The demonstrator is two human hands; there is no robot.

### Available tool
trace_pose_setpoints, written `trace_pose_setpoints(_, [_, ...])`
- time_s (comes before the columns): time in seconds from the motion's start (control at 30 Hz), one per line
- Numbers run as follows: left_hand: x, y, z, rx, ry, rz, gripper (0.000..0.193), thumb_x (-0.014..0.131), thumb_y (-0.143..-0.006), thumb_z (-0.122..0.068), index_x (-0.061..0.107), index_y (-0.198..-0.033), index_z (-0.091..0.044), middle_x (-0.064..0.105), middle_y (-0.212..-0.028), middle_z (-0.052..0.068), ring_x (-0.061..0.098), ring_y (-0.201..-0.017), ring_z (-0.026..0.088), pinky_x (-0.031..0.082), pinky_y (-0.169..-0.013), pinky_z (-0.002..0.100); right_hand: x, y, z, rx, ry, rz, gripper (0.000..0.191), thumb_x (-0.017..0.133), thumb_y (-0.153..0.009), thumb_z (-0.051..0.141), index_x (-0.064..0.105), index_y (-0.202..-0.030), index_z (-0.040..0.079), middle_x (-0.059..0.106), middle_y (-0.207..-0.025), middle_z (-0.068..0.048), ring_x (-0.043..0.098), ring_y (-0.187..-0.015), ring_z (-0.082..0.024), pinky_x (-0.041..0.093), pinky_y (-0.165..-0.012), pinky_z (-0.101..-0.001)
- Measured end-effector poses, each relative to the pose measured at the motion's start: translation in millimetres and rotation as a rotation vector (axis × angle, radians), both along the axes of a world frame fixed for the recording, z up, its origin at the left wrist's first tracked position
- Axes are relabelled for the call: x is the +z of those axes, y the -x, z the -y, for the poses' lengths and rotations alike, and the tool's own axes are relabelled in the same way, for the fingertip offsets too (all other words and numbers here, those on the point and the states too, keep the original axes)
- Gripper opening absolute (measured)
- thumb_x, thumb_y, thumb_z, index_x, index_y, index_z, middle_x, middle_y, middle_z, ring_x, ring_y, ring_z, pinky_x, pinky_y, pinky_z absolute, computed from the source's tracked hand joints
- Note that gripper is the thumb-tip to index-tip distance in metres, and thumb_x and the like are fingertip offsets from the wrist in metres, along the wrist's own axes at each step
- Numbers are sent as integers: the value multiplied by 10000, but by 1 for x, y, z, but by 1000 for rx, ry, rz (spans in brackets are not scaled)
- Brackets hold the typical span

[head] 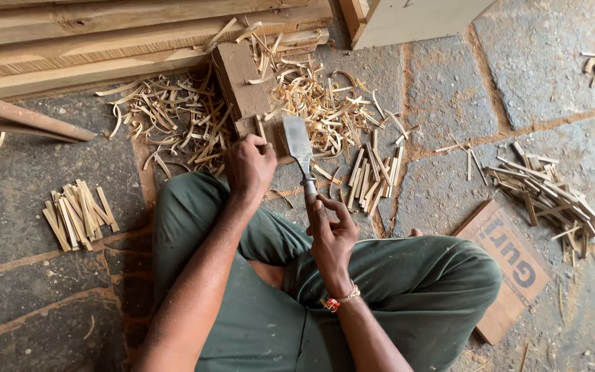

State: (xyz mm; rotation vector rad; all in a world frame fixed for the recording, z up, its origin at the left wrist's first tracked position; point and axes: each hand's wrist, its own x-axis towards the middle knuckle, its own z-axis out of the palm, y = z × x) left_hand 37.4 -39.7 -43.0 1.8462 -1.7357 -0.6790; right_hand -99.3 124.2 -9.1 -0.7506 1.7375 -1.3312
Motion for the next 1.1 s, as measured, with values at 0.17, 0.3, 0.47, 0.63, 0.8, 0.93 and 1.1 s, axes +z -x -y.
trace_pose_setpoints(0.17, [8, -7, 5, 71, 14, -23, 165, 728, -852, -202, 778, -811, -50, 729, -743, 205, 708, -720, 371, 548, -713, 477, 3, -3, 0, 18, 11, 11, 303, 677, -995, 292, 716, -1205, 77, 657, -565, -45, 553, -438, -64, 309, -369, -241])
trace_pose_setpoints(0.3, [5, -7, 8, 95, -37, -92, 140, 761, -837, -197, 788, -822, -61, 733, -705, 176, 722, -674, 319, 566, -697, 457, 8, 0, -1, 42, 50, -65, 277, 676, -1004, 284, 723, -1188, 82, 691, -601, -43, 621, -498, -66, 347, -388, -238])
trace_pose_setpoints(0.47, [0, -9, 13, 108, -91, -277, 127, 778, -843, -193, 750, -842, -70, 765, -756, 85, 740, -653, 191, 590, -653, 375, 19, 9, -7, 53, 1, -184, 265, 670, -974, 265, 722, -1181, 108, 729, -621, -48, 645, -501, -69, 355, -370, -235])
trace_pose_setpoints(0.63, [17, -15, 3, 108, 46, -335, 260, 653, -981, -347, 730, -910, -109, 749, -787, 88, 685, -638, 176, 566, -609, 366, 39, 10, -27, 62, -10, -218, 232, 685, -983, 211, 752, -1152, 66, 689, -607, -28, 534, -508, -34, 296, -422, -225])
trace_pose_setpoints(0.8, [31, 12, -41, -701, 737, -541, 544, 448, -1118, -514, 699, -823, -133, 709, -808, 73, 683, -780, 286, 500, -938, 572, 66, 4, -57, 98, -57, -204, 228, 691, -975, 147, 767, -1159, 37, 639, -611, 12, 480, -528, -10, 295, -448, -214])
trace_pose_setpoints(0.93, [23, 22, -58, -895, 552, -379, 595, 552, -1052, -549, 668, -657, -119, 603, -596, 53, 555, -564, 197, 499, -662, 399, 76, -7, -67, 124, -132, -210, 247, 692, -963, 124, 767, -1173, 20, 675, -644, 21, 448, -536, -15, 304, -451, -219])
trace_pose_setpoints(1.1, [16, 19, -59, -885, 533, -397, 629, 601, -1025, -507, 573, -545, -101, 510, -522, 51, 498, -510, 204, 455, -600, 404, 81, -14, -65, 134, -148, -205, 254, 688, -967, 124, 760, -1184, 14, 673, -644, 24, 467, -553, -14, 341, -466, -218])
